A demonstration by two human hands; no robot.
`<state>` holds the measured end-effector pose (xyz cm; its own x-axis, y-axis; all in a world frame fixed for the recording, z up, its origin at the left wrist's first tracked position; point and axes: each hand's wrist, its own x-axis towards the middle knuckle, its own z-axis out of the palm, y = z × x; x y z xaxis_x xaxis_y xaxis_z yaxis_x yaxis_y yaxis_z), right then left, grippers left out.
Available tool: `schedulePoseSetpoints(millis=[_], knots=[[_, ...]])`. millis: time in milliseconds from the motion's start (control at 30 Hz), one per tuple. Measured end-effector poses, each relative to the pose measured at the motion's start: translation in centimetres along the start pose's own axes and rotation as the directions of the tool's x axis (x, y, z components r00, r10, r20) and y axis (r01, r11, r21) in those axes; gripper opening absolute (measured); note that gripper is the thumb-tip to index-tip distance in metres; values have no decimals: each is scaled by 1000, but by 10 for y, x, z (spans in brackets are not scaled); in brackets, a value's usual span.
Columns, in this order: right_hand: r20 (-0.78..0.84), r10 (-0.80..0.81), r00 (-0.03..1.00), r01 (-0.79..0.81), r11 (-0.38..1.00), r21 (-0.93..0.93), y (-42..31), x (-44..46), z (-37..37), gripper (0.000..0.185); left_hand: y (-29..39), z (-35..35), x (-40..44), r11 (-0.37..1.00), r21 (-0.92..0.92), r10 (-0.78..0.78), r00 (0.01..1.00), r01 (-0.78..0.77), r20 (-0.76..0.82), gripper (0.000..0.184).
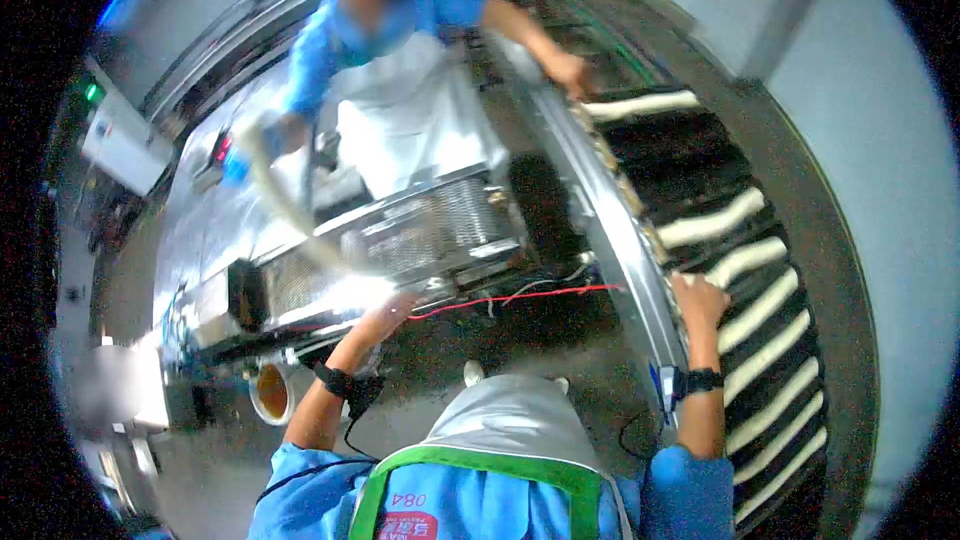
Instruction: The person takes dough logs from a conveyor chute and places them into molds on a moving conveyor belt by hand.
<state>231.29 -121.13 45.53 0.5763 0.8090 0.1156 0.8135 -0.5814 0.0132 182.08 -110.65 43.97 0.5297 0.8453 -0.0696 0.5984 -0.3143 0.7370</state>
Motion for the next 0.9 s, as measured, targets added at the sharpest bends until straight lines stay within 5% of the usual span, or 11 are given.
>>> schedulePoseSetpoints(millis=[233,333,367,433,500,567,600,700,767,800,900], knots=[[137,80,987,-71,995,-65,-29,-22,-5,36,-108,-20,-51,984,-75,-173,968,161,-184,28],[-90,37,995,-37,999,1,-12,-34,28,33,-112,-46,-59,741,-608,-478,860,285,-180,35],[-22,87,996,-86,995,54,-18,-34,16,31,-143,-50,-64,764,-610,-441,860,209,-257,38],[-257,-20,966,14,1000,-24,-12,-35,30,23,-136,-71,-69,730,-586,-565,793,352,-228,39],[-161,11,987,-49,970,-239,-10,-29,32,20,-196,-74,-78,855,-446,-481,730,266,-486,45],[-312,-163,936,99,972,-213,11,-25,55,27,-104,-101,-80,612,-727,-714,614,311,-338,53],[-242,-127,962,116,992,-59,-4,-32,34,27,-161,-98,-92,670,-722,-620,663,170,-419,59],[-137,-60,989,37,985,-169,21,-21,52,27,-244,-116,-84,521,-748,-853,278,411,-441,50],[9,72,997,-68,972,-226,39,-15,60,39,-344,-117,-87,641,-555,-746,260,530,-613,51],[39,66,997,-55,972,-229,17,-27,38,38,-261,-133,-80,552,-612,-775,77,567,-627,53],[88,54,995,-31,970,-243,8,-26,24,40,-300,-147,-73,345,-759,-900,-35,552,-435,59]])
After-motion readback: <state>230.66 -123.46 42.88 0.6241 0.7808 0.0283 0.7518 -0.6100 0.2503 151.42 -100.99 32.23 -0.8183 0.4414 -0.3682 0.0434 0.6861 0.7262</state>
